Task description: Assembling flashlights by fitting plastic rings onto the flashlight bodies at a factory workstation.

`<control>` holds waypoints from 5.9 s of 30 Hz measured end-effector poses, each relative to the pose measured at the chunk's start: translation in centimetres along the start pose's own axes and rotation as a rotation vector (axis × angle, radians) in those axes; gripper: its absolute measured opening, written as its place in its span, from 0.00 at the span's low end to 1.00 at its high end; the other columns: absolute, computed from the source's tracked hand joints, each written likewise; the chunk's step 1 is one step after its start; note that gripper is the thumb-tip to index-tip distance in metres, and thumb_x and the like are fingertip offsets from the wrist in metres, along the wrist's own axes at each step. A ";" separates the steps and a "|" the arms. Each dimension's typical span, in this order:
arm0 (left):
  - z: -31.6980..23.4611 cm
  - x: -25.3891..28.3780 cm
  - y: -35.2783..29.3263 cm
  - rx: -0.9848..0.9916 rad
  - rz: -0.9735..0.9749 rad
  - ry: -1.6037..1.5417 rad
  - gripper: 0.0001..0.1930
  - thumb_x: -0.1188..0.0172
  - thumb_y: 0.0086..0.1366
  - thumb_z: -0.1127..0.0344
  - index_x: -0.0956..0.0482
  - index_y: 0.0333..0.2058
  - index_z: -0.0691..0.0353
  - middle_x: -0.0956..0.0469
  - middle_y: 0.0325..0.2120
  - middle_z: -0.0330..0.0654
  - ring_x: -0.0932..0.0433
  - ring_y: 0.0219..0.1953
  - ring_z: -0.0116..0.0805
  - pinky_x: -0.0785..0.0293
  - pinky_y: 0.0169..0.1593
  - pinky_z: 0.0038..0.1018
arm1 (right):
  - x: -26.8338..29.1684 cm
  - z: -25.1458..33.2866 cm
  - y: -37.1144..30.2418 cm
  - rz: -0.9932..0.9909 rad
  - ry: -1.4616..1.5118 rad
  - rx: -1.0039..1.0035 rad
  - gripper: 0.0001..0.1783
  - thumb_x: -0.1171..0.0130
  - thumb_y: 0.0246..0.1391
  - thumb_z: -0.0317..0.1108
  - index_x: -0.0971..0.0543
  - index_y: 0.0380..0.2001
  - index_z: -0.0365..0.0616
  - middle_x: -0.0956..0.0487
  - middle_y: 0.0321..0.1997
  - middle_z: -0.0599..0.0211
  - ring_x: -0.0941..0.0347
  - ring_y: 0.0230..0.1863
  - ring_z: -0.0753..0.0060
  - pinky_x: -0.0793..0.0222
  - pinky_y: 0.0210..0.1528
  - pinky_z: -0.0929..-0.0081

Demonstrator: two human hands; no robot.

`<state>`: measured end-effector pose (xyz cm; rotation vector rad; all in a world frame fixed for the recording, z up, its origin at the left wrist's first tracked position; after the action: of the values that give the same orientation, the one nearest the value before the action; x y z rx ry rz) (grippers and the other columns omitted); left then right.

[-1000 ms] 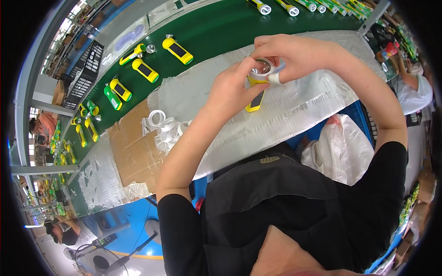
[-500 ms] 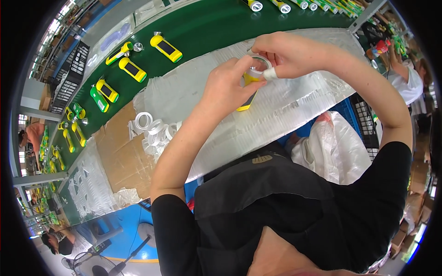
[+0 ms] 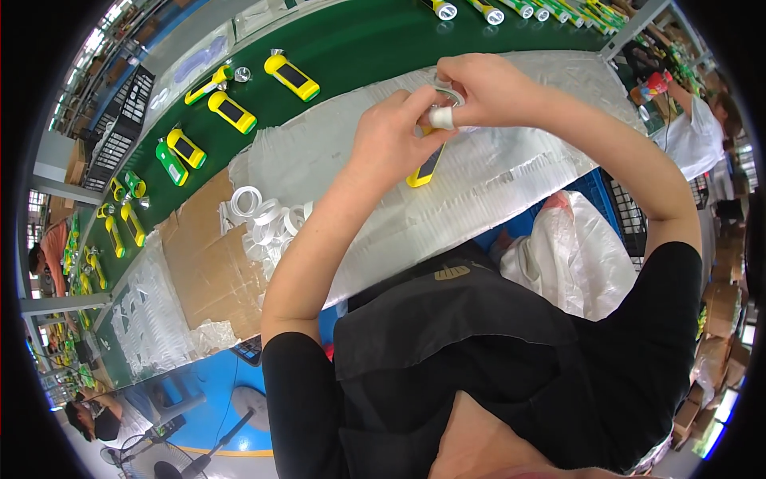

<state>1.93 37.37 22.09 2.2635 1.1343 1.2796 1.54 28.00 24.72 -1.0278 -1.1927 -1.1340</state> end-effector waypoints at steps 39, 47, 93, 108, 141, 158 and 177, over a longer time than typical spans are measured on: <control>2.7 -0.9 -4.2 0.355 0.377 -0.885 0.44 0.30 0.58 0.55 0.47 0.65 0.62 0.20 0.39 0.46 0.19 0.43 0.37 0.22 0.40 0.29 | 3.2 2.5 -3.2 -0.255 0.657 0.326 0.23 0.45 0.62 0.40 0.28 0.57 0.42 0.25 0.41 0.65 0.28 0.37 0.78 0.31 0.38 0.76; 11.5 -1.5 -1.1 0.312 0.338 0.227 0.31 0.35 0.57 0.46 0.31 0.51 0.62 0.19 0.26 0.49 0.19 0.27 0.49 0.24 0.32 0.40 | -7.6 -5.2 6.5 -0.365 0.520 -0.124 0.22 0.61 0.63 0.50 0.27 0.49 0.48 0.21 0.36 0.47 0.25 0.42 0.40 0.31 0.40 0.50; 2.3 4.6 -6.7 0.078 0.027 -0.430 0.13 0.51 0.71 0.62 0.20 0.45 0.60 0.20 0.39 0.42 0.23 0.43 0.38 0.29 0.46 0.31 | -11.7 10.5 -4.0 0.062 1.661 -0.058 0.31 0.43 0.62 0.49 0.37 0.58 0.39 0.23 0.38 0.61 0.24 0.36 0.71 0.27 0.40 0.71; 7.8 -7.5 -3.7 0.023 0.049 0.144 0.29 0.34 0.58 0.56 0.27 0.55 0.64 0.25 0.51 0.49 0.29 0.54 0.49 0.34 0.58 0.38 | -13.1 1.1 -10.4 -0.487 1.831 -0.309 0.29 0.49 0.64 0.53 0.33 0.58 0.42 0.24 0.34 0.58 0.26 0.31 0.68 0.30 0.37 0.72; 3.1 16.9 -12.5 0.024 -0.313 0.196 0.18 0.42 0.61 0.72 0.24 0.52 0.59 0.29 0.54 0.48 0.30 0.55 0.50 0.35 0.59 0.40 | -10.6 13.9 2.4 -0.159 1.690 0.164 0.33 0.45 0.59 0.57 0.33 0.55 0.42 0.25 0.32 0.61 0.28 0.30 0.71 0.31 0.34 0.74; 16.6 16.2 -15.2 0.301 0.325 0.415 0.34 0.31 0.51 0.69 0.29 0.60 0.55 0.26 0.48 0.50 0.28 0.52 0.51 0.30 0.55 0.34 | -9.8 8.9 3.4 -0.401 1.578 0.117 0.31 0.45 0.60 0.56 0.32 0.54 0.41 0.26 0.30 0.61 0.30 0.30 0.74 0.34 0.34 0.76; 0.8 13.4 -6.8 -0.107 -0.148 0.076 0.20 0.23 0.44 0.59 0.14 0.38 0.56 0.25 0.42 0.40 0.26 0.42 0.34 0.30 0.39 0.27 | -8.8 10.4 3.2 -0.497 1.393 0.325 0.26 0.38 0.54 0.40 0.30 0.53 0.42 0.27 0.51 0.67 0.31 0.52 0.75 0.35 0.55 0.73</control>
<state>3.10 51.99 25.40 2.0299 1.2049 1.3431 2.92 39.64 17.03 0.4136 -0.4059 -1.5208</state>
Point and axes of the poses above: each hand's wrist, its own y-axis towards the middle knuckle, its own x-axis out of the back of the hand, z = x × y, the point moved 10 cm from there along y, towards the middle knuckle
